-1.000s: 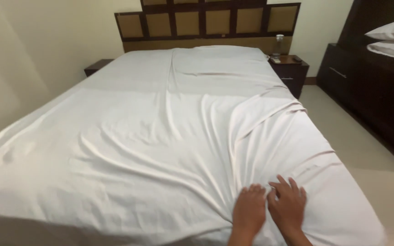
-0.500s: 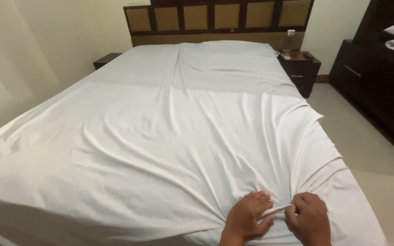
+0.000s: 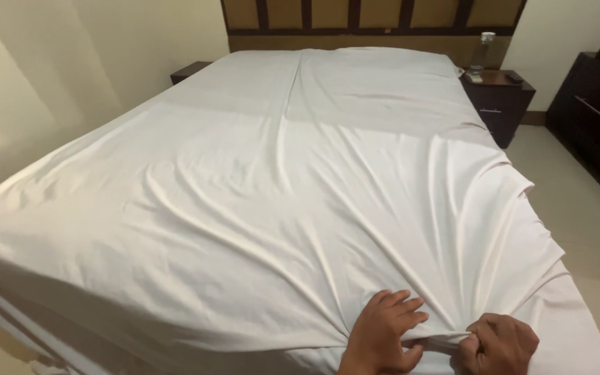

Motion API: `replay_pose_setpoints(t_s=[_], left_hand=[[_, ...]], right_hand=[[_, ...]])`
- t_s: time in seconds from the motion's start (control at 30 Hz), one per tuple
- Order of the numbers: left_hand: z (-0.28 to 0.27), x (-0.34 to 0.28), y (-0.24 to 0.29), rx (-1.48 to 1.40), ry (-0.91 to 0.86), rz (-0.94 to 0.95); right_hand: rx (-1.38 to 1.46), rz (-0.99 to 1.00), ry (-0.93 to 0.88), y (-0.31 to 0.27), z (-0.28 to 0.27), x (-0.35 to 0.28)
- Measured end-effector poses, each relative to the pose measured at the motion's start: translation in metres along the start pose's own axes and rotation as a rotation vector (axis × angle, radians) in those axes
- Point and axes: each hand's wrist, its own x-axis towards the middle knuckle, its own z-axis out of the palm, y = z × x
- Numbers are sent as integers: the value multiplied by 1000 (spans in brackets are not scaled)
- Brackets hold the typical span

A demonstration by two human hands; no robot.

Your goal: The person smooths and adjusts a white fitted sheet on a bed. They pull the fabric taut, tuck the edges under the mattress, and repeatedly smooth the surface to remove wrinkles.

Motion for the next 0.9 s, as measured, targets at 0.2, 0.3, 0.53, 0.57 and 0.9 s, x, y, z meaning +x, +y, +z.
replay_pose_setpoints(t_s=[0.2, 0.3, 0.53, 0.57, 0.9], left_hand=[[11, -8, 7, 23, -12, -42], [28, -10, 2, 133, -24, -38], [78, -30, 5, 321, 52, -32], [81, -33, 5, 317, 44, -28], [113, -49, -39, 305, 34, 137]], right_hand=[[104, -82, -76, -38, -28, 27], [145, -46, -193, -25, -17, 20], [8, 121, -588, -22, -26, 27], [5, 130, -587, -15, -28, 17], [24, 181, -452, -4, -16, -5]])
